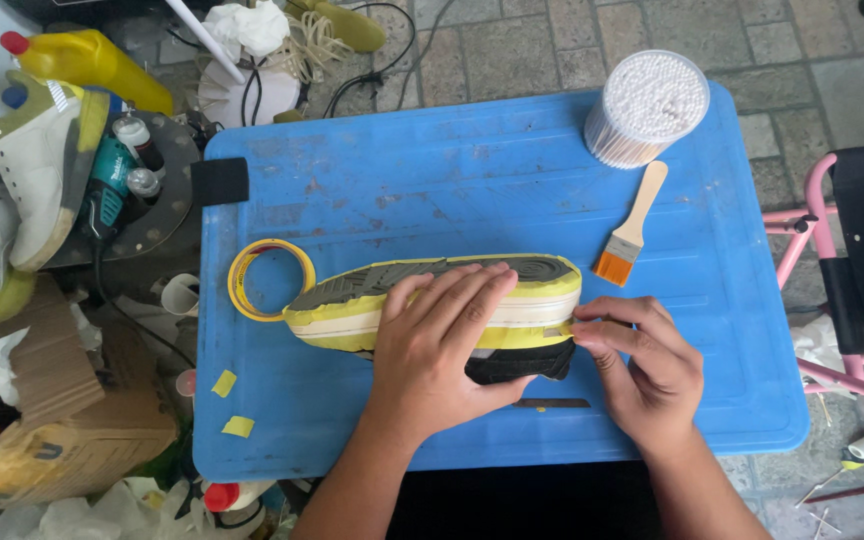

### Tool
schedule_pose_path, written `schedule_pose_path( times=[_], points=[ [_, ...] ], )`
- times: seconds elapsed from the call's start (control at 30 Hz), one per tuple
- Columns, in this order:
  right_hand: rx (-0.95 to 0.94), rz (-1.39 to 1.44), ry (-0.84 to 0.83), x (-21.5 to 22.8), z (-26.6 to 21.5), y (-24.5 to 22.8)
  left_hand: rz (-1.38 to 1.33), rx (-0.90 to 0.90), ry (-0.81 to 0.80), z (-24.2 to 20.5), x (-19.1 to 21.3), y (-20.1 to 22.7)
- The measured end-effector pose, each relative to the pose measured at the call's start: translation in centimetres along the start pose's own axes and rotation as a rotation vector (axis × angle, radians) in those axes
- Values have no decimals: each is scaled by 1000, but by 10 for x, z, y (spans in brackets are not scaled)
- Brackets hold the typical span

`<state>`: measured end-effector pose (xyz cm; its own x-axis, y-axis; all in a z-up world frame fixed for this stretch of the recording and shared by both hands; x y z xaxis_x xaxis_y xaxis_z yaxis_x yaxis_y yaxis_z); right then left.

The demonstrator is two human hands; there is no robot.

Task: The person applies yellow masking tape along the perimeter of a sneaker's sole. They rotate the shoe to access different sides, press the tape down, and use a utility knife to trim excess tape. The shoe is placed on a blue work surface.

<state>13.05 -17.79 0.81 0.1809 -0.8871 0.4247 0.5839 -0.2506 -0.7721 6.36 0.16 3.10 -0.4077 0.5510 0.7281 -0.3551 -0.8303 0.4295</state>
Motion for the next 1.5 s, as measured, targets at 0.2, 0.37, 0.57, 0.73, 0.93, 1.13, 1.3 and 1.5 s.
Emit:
schedule_pose_path(
  times=[0.2,0.37,0.57,0.73,0.93,1.13,1.3,1.5],
  points=[
    [44,-62,25,-1,-1,-7,8,6,8,0,1,0],
    [133,-151,47,-1,-2,-19,11,-2,7,-1,1,1],
    [157,-210,50,-1,-4,-20,11,-1,3,-1,0,1],
    [70,-61,51,-1,-4,-8,6,-1,4,1,2,1],
    [86,-62,44,1,-5,-6,-6,21,-6,1,4,0],
    [96,-80,63,2,-5,-10,11,18,-3,1,3,1],
    [125,-175,67,3,-5,-16,11,13,4,1,4,1],
    [219,-291,92,2,-8,-25,14,23,7,1,4,1]
  ],
)
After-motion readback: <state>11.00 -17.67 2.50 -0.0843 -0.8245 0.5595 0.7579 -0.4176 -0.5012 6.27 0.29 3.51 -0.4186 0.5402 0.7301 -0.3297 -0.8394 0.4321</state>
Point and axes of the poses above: each hand's wrist, its own z-axis towards the middle knuckle, its own x-axis out of the back of the hand, y = z × x, the point moved 8 cm from there along z, towards the middle knuckle, and after that the axes turned 6 degrees about -x, right-handed, at the moved point
